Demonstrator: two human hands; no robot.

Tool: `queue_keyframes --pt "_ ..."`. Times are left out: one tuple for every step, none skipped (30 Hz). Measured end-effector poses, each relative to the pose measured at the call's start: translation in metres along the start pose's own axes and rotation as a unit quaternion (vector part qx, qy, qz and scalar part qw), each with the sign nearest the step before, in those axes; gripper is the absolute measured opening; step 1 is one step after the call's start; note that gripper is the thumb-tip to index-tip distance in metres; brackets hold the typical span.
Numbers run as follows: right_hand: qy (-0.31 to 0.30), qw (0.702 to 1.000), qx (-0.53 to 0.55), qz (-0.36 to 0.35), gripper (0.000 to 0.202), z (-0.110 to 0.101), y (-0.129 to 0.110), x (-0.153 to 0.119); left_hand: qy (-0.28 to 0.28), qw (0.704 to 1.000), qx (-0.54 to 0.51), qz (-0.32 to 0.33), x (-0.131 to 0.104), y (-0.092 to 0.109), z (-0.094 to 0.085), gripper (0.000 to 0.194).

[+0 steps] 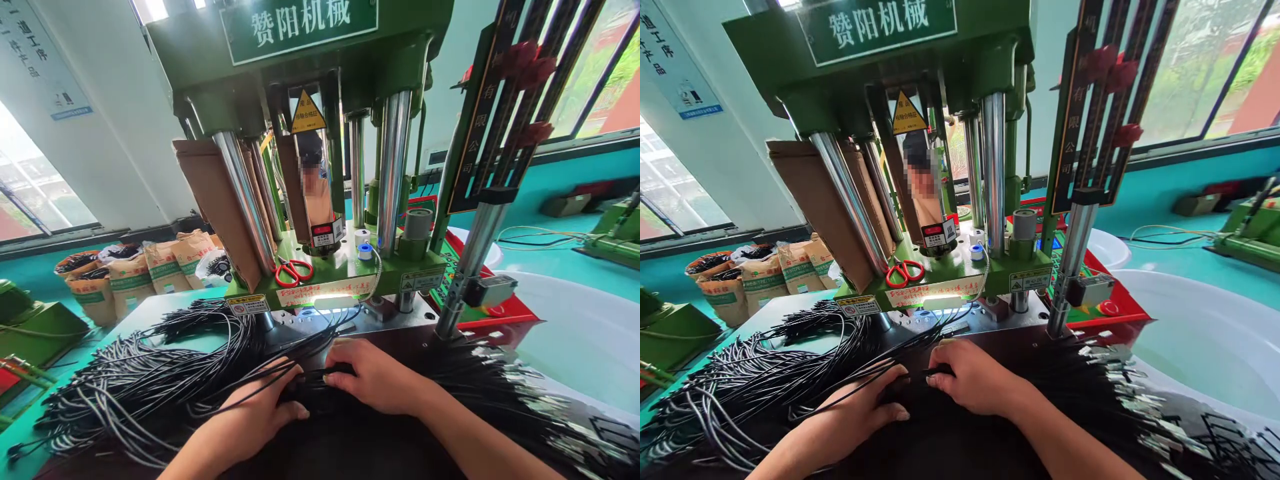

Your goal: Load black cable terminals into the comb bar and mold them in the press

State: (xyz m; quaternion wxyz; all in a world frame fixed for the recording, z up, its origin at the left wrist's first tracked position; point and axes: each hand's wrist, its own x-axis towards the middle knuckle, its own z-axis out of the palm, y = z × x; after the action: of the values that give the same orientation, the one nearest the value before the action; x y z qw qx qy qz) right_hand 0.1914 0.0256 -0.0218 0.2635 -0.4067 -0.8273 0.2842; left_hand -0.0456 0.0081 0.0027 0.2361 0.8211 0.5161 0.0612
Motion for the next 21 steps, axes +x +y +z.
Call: queue_keyframes --pt "0.002 1.0 0.0 0.001 0.009 0.001 0.001 0.0 0.001 1.0 0.0 -0.001 0.001 -0.001 0.002 0.039" --pt "0.003 1.0 0.002 0.003 0.01 0.001 0.001 0.0 0.004 1.0 0.002 0.0 0.002 -0.001 0.004 0.035" --pt "0.006 1.0 0.003 0.004 0.01 0.002 0.002 0.0 0.006 1.0 0.006 0.004 0.003 0.0 0.006 0.029" --pt "0.007 1.0 0.003 0.006 0.011 0.002 0.003 0.0 0.008 1.0 0.011 0.008 0.004 0.0 0.006 0.024" --pt "0.007 1.0 0.003 0.008 0.011 0.002 0.003 -0.001 0.008 1.0 0.017 0.012 0.005 0.001 0.006 0.02" --pt "0.004 1.0 0.002 0.009 0.011 0.002 0.003 -0.001 0.009 1.0 0.023 0.015 0.006 0.003 0.006 0.017" --pt "0.002 1.0 0.0 0.011 0.011 0.002 0.003 -0.002 0.009 0.999 0.03 0.018 0.006 0.004 0.005 0.015" --pt "0.0 1.0 -0.001 0.012 0.01 0.002 0.003 -0.002 0.009 0.999 0.036 0.019 0.006 0.004 0.004 0.015" --pt "-0.003 1.0 -0.002 0.014 0.01 0.001 0.002 -0.003 0.007 0.999 0.042 0.02 0.006 0.004 0.004 0.015" --pt "-0.006 1.0 -0.002 0.017 0.01 0.001 0.002 -0.003 0.002 0.999 0.047 0.022 0.006 0.004 0.004 0.016" --pt "-0.006 1.0 -0.002 0.019 0.01 0.001 0.002 -0.003 -0.003 0.998 0.052 0.026 0.005 0.003 0.004 0.017" --pt "-0.005 1.0 -0.002 0.021 0.01 0.001 0.001 -0.004 -0.008 0.998 0.058 0.031 0.005 0.001 0.004 0.02" --pt "-0.005 1.0 -0.002 0.022 0.011 0.001 0.001 -0.004 -0.008 0.997 0.067 0.04 0.004 -0.001 0.006 0.023" --pt "-0.007 1.0 -0.002 0.023 0.012 0.001 0.001 -0.003 -0.004 0.995 0.079 0.055 0.004 -0.003 0.007 0.026" --pt "-0.008 1.0 -0.003 0.022 0.013 0.002 0.001 -0.003 0.006 0.993 0.092 0.076 0.004 -0.005 0.008 0.029" --pt "-0.009 1.0 -0.003 0.021 0.014 0.002 0.001 -0.003 0.02 0.989 0.104 0.099 0.005 -0.007 0.009 0.031" --pt "-0.011 1.0 -0.005 0.018 0.015 0.002 0.002 -0.002 0.036 0.986 0.111 0.121 0.006 -0.009 0.01 0.032" --pt "-0.016 1.0 -0.009 0.013 0.015 0.001 0.002 -0.001 0.054 0.983 0.113 0.136 0.006 -0.01 0.011 0.033" --pt "-0.021 1.0 -0.017 0.008 0.014 0.0 0.003 -0.001 0.066 0.983 0.109 0.135 0.007 -0.01 0.011 0.033" --pt "-0.024 0.999 -0.027 0.005 0.013 -0.001 0.004 -0.001 0.072 0.985 0.101 0.121 0.007 -0.01 0.01 0.033" --pt "-0.025 0.999 -0.038 0.003 0.014 -0.002 0.004 -0.001 0.074 0.988 0.094 0.098 0.006 -0.01 0.009 0.034"
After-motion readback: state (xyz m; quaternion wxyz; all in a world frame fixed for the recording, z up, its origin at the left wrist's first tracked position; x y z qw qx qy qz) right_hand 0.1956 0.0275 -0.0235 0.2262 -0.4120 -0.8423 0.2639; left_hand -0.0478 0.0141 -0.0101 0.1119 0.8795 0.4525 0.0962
